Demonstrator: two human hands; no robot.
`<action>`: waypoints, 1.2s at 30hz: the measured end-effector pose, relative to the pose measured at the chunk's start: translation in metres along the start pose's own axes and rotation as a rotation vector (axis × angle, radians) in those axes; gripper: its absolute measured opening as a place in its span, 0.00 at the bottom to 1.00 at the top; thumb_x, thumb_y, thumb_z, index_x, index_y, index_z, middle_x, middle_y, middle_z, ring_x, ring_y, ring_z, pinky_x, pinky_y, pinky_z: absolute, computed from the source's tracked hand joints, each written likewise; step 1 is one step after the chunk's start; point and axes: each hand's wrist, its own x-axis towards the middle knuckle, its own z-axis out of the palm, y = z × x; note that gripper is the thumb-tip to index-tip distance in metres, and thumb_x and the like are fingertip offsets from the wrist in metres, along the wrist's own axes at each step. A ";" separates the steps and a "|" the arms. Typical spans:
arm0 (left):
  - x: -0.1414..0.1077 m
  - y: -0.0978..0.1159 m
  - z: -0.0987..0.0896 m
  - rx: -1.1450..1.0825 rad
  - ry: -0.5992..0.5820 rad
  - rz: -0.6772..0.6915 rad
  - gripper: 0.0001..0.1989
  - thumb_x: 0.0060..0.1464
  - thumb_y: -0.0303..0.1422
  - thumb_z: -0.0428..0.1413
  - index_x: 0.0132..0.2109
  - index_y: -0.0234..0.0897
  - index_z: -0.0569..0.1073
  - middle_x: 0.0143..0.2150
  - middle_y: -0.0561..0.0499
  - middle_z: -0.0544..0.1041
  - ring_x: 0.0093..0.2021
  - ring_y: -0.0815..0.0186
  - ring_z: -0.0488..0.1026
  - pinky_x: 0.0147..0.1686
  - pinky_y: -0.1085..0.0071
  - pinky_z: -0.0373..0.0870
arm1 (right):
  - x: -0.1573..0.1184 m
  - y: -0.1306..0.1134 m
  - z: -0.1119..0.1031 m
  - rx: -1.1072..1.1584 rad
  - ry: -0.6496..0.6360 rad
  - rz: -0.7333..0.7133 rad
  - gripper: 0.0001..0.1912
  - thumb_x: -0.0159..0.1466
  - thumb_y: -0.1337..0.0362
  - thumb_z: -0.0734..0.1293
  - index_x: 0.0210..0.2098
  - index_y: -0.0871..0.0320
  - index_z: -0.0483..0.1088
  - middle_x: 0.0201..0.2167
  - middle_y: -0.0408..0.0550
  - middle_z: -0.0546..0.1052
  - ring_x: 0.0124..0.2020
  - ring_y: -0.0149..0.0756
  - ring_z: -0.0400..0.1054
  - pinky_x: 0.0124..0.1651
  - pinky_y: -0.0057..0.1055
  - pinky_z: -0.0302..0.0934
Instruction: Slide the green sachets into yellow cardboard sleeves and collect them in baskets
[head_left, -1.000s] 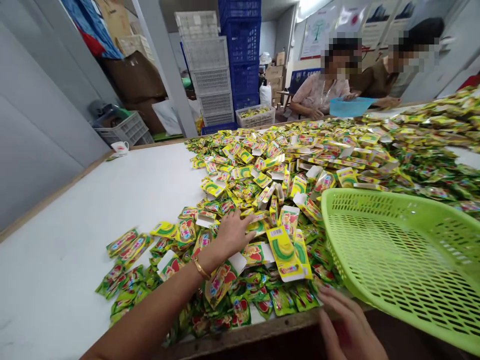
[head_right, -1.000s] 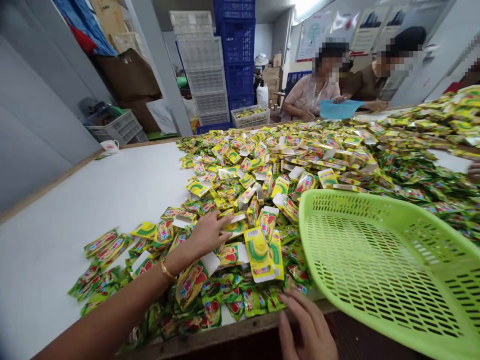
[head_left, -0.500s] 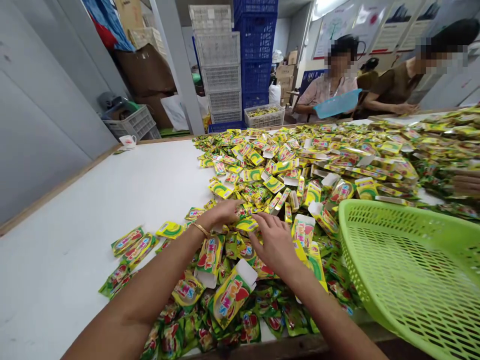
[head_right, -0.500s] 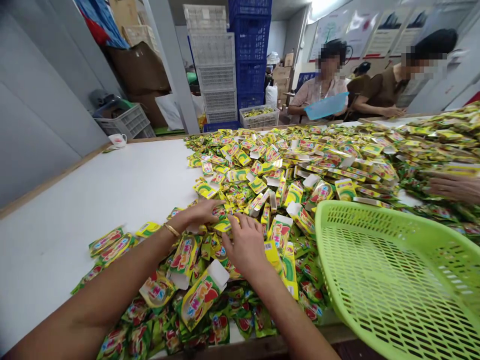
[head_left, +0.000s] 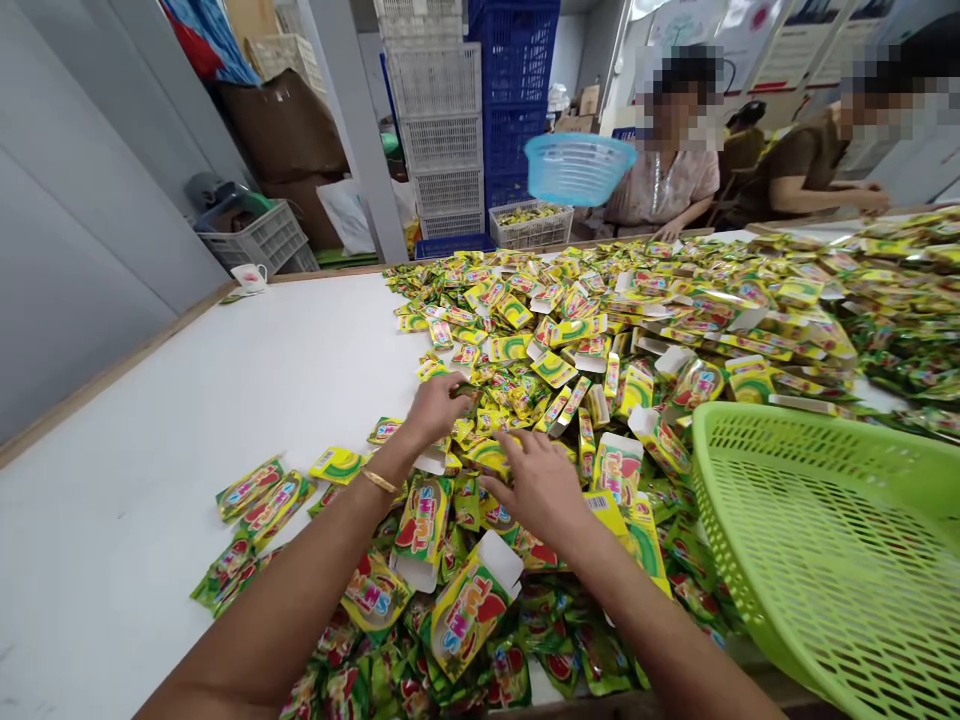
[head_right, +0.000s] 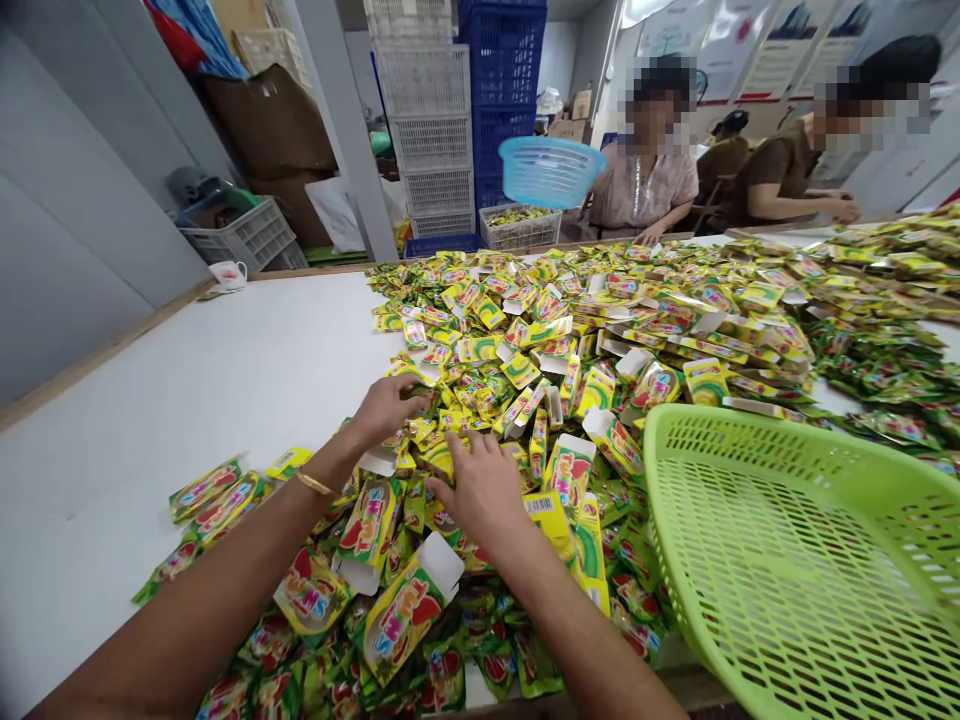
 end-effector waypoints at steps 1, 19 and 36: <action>0.005 0.004 0.004 0.001 -0.040 0.026 0.05 0.44 0.29 0.51 0.30 0.35 0.71 0.23 0.57 0.66 0.24 0.71 0.61 0.24 0.76 0.56 | 0.002 -0.005 0.000 -0.029 -0.035 -0.013 0.21 0.60 0.54 0.66 0.49 0.56 0.69 0.44 0.54 0.74 0.45 0.47 0.67 0.43 0.41 0.62; -0.003 0.017 0.034 0.176 -0.246 -0.012 0.13 0.43 0.28 0.58 0.40 0.35 0.73 0.37 0.46 0.77 0.40 0.56 0.72 0.38 0.68 0.64 | -0.071 0.047 -0.030 1.129 0.208 0.959 0.33 0.49 0.34 0.64 0.31 0.60 0.70 0.21 0.44 0.72 0.20 0.32 0.61 0.18 0.26 0.53; -0.084 0.030 0.043 -1.115 -0.070 -0.392 0.22 0.32 0.36 0.66 0.35 0.36 0.67 0.25 0.59 0.68 0.25 0.74 0.67 0.22 0.79 0.63 | -0.059 0.033 -0.020 -0.321 0.103 -0.057 0.27 0.60 0.57 0.66 0.56 0.57 0.62 0.53 0.59 0.69 0.55 0.50 0.59 0.50 0.45 0.55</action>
